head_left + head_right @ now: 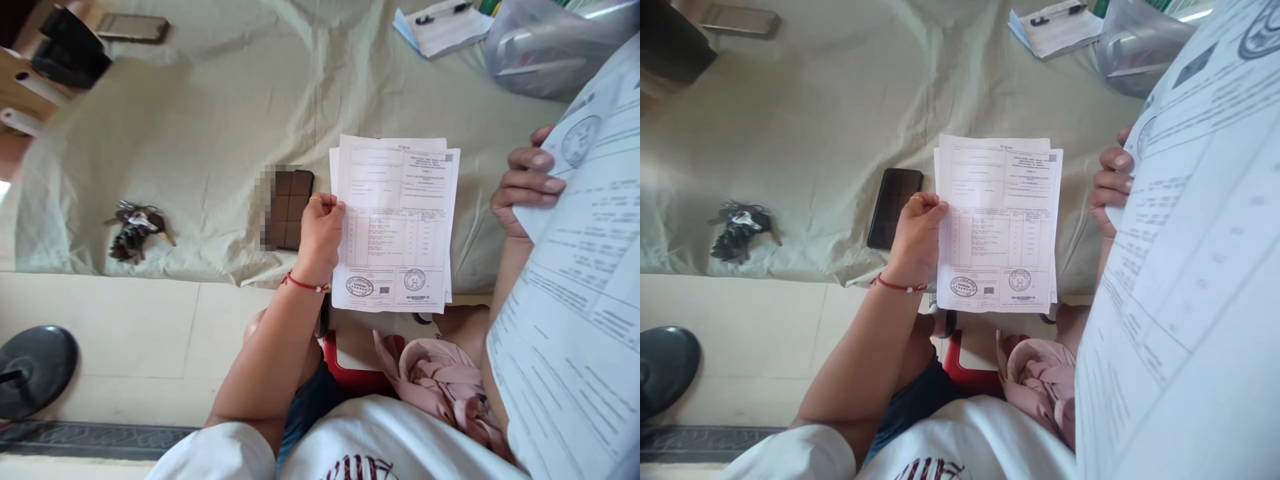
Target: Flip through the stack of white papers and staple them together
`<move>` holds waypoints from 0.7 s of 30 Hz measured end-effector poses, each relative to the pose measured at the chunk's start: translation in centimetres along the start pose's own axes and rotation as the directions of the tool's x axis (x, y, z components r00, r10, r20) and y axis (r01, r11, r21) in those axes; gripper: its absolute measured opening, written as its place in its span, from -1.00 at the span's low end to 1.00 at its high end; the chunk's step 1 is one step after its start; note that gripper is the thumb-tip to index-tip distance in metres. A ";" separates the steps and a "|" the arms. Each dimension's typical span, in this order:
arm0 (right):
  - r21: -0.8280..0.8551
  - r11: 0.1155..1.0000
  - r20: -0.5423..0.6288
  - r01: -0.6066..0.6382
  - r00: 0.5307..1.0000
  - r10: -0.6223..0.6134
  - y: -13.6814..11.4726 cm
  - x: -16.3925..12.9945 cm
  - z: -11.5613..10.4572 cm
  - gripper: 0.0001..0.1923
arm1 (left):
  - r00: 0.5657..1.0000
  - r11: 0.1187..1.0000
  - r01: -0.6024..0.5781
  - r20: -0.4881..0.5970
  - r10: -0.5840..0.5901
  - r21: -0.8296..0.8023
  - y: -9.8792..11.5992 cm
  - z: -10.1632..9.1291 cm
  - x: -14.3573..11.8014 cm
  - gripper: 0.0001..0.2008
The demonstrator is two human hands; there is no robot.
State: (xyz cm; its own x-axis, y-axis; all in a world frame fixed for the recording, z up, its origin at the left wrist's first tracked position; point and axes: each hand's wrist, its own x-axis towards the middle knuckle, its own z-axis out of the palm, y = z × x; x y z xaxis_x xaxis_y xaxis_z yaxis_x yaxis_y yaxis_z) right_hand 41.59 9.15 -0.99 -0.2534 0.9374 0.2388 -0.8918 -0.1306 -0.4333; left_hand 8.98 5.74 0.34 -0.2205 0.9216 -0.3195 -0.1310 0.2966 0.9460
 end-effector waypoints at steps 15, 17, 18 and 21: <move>0.321 0.854 0.570 -0.410 0.804 0.171 0.4 -1.0 -0.6 -0.55 | 0.995 0.997 -0.067 0.072 0.070 -0.046 -0.2 -0.3 -0.1 -0.79; 0.198 0.964 0.262 -0.178 0.957 0.123 -1.4 -1.5 -2.0 -0.58 | 0.995 0.998 -0.051 0.089 0.052 -0.022 -0.1 -0.3 -0.2 -0.83; 0.075 0.996 0.082 -0.050 0.996 0.044 -1.8 -1.6 -2.4 -0.64 | 0.995 0.999 -0.040 0.086 0.041 -0.009 0.0 -0.2 -0.2 -0.83; -0.347 0.932 -0.296 0.109 0.930 -0.219 -1.7 -1.9 -2.5 -0.75 | 0.998 1.000 -0.008 0.063 0.007 0.014 0.1 -0.2 -0.4 -0.81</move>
State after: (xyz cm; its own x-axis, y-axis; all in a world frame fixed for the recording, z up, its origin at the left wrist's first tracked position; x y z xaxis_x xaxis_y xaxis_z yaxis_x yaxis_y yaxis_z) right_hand 44.50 8.45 -2.91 0.0703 0.9957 0.0597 -0.7284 0.0921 -0.6790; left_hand 8.86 5.38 0.53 -0.1597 0.9377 -0.3085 -0.1160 0.2925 0.9492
